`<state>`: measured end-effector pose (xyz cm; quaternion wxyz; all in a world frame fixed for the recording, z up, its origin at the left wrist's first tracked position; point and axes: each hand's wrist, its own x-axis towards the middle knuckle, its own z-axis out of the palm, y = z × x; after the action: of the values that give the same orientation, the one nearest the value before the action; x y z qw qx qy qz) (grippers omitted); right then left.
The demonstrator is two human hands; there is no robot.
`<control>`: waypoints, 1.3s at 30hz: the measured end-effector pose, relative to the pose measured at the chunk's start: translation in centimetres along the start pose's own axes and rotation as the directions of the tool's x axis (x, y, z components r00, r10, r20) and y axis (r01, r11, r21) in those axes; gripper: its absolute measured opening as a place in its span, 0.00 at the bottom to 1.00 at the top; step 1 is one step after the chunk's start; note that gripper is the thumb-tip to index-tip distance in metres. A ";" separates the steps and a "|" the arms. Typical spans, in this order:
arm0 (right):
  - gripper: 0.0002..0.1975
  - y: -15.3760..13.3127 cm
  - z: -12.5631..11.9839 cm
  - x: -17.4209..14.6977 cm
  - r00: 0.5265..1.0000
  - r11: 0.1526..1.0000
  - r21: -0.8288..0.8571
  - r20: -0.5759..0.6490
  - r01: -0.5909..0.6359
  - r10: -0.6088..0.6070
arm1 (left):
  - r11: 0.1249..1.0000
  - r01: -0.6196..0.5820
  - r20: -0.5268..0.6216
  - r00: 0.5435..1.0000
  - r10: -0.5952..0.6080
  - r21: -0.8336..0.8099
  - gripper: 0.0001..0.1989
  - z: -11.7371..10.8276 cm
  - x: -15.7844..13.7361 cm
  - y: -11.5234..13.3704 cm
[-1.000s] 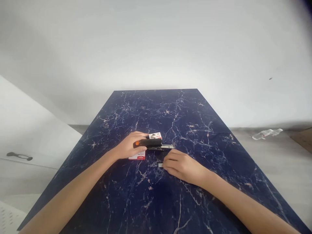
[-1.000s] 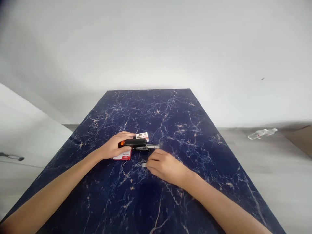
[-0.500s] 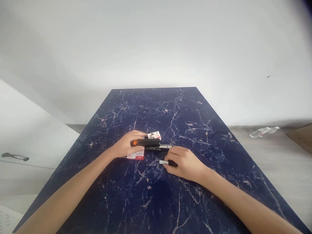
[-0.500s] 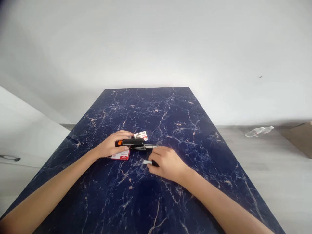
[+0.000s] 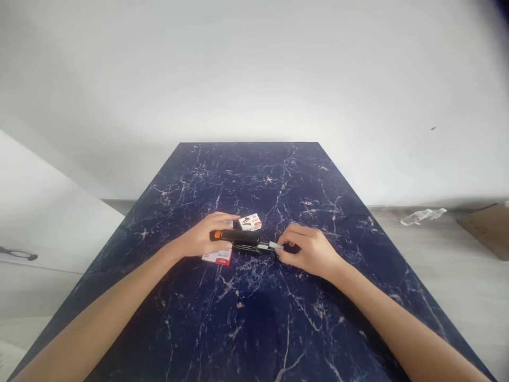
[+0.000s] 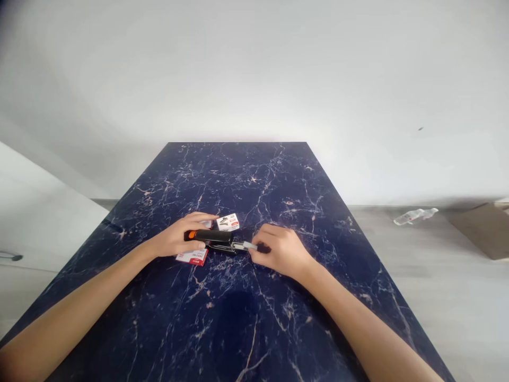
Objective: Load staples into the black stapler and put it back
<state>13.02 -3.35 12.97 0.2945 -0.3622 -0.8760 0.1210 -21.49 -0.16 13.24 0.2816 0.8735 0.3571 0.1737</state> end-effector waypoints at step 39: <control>0.08 -2.0 0.5 1.6 0.906 0.890 0.215 0.234 -0.402 0.353 | 0.999 0.024 -0.069 0.997 -0.021 0.035 0.19 0.4 0.2 0.4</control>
<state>10.72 -3.60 14.15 0.2257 -0.4716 -0.7889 0.3230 -20.94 -0.37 13.21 0.2553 0.8680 0.3793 0.1939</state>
